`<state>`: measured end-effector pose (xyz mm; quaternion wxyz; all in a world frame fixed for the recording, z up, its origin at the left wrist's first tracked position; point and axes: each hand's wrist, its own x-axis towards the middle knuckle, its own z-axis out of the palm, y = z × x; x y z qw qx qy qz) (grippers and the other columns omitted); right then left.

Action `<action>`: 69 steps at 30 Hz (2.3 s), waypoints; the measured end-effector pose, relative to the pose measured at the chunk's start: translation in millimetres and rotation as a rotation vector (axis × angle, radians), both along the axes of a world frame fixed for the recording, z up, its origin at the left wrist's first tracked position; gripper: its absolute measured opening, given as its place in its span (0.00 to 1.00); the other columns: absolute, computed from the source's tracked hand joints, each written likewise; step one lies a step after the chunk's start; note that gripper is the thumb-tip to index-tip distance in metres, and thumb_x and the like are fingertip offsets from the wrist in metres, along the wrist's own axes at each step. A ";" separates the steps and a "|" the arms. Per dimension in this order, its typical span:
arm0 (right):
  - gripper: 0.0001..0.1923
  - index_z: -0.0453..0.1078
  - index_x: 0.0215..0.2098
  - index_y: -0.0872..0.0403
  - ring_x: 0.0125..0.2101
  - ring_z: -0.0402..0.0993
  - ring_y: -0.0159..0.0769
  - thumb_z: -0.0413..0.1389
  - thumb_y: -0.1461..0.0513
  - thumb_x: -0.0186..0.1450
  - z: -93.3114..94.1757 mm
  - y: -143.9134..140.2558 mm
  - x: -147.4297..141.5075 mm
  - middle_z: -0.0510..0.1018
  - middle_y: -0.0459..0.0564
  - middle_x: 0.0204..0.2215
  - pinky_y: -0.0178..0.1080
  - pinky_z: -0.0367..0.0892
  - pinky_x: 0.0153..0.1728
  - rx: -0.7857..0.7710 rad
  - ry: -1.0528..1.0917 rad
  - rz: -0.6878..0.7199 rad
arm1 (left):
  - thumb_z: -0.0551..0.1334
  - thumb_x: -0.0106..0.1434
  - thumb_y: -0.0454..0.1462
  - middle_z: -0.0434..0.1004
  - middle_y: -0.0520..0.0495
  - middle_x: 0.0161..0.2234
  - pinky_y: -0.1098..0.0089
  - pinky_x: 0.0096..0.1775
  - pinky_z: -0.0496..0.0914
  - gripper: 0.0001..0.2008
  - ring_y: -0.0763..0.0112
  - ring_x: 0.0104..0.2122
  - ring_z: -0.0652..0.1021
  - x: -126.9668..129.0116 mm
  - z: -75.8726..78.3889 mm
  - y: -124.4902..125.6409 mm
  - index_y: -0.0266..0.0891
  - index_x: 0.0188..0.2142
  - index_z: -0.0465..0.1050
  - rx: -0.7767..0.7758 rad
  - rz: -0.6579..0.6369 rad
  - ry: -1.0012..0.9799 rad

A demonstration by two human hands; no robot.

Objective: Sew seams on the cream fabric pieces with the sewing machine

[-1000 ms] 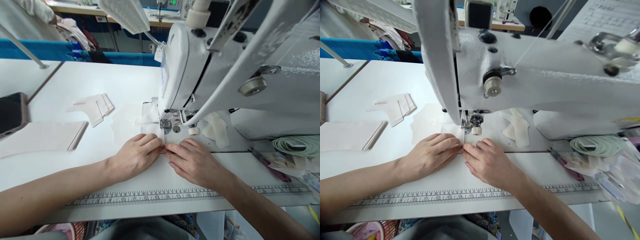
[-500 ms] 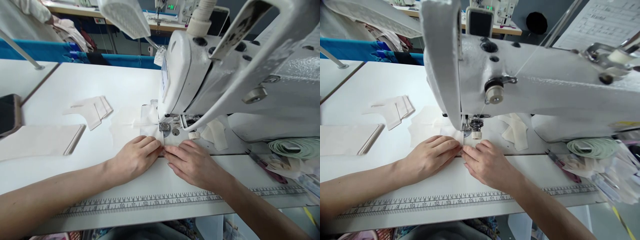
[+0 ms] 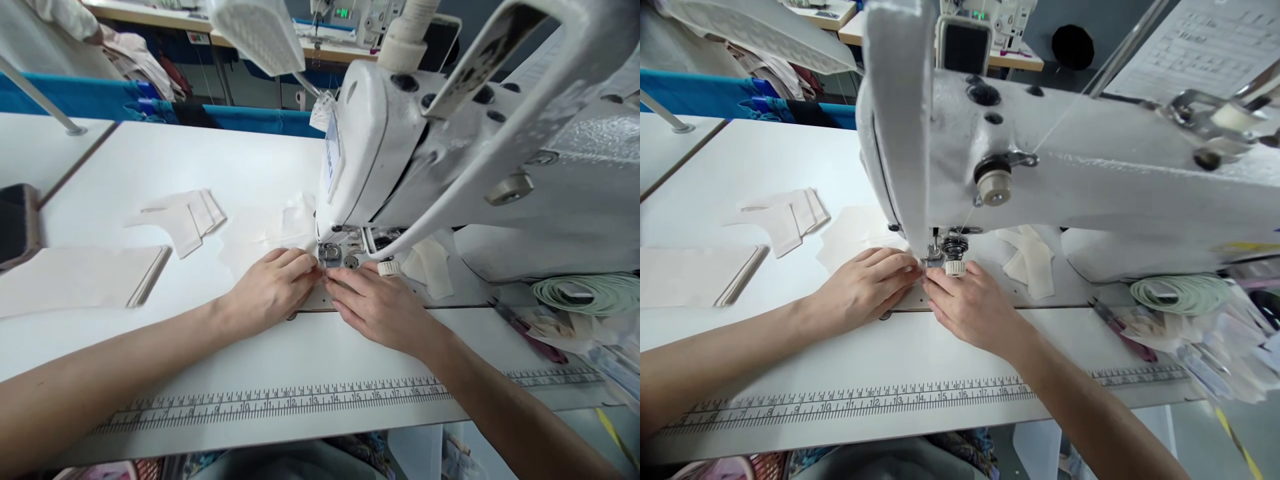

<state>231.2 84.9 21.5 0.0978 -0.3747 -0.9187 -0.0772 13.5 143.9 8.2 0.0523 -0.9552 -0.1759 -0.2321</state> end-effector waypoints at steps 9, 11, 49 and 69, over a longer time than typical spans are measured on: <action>0.14 0.72 0.49 0.58 0.33 0.70 0.34 0.49 0.65 0.69 -1.6 -6.2 -4.7 0.75 0.54 0.49 0.40 0.61 0.37 0.119 -0.033 -0.052 | 0.55 0.69 0.33 0.77 0.44 0.36 0.67 0.36 0.70 0.09 0.66 0.36 0.74 2.6 1.4 -0.3 0.33 0.39 0.74 -0.051 0.005 -0.044; 0.13 0.72 0.48 0.58 0.33 0.69 0.35 0.50 0.65 0.69 -1.0 -9.0 -5.6 0.76 0.54 0.46 0.40 0.60 0.36 0.127 -0.034 -0.066 | 0.55 0.69 0.32 0.77 0.44 0.36 0.67 0.36 0.70 0.09 0.66 0.36 0.74 2.4 1.1 0.2 0.34 0.39 0.74 -0.061 0.003 -0.059; 0.13 0.72 0.49 0.60 0.35 0.70 0.36 0.49 0.66 0.69 0.0 -13.2 -7.4 0.76 0.51 0.36 0.40 0.60 0.37 0.126 0.001 -0.089 | 0.55 0.68 0.33 0.77 0.36 0.46 0.62 0.45 0.75 0.13 0.58 0.47 0.77 0.4 8.0 -29.4 0.26 0.46 0.73 0.033 0.019 0.057; 0.18 0.69 0.55 0.59 0.32 0.69 0.35 0.47 0.62 0.71 -1.8 -3.5 -10.4 0.75 0.50 0.32 0.39 0.61 0.37 0.111 -0.024 -0.226 | 0.53 0.66 0.31 0.77 0.35 0.46 0.62 0.45 0.74 0.15 0.58 0.46 0.77 1.2 4.5 -8.1 0.24 0.47 0.73 0.008 0.062 0.053</action>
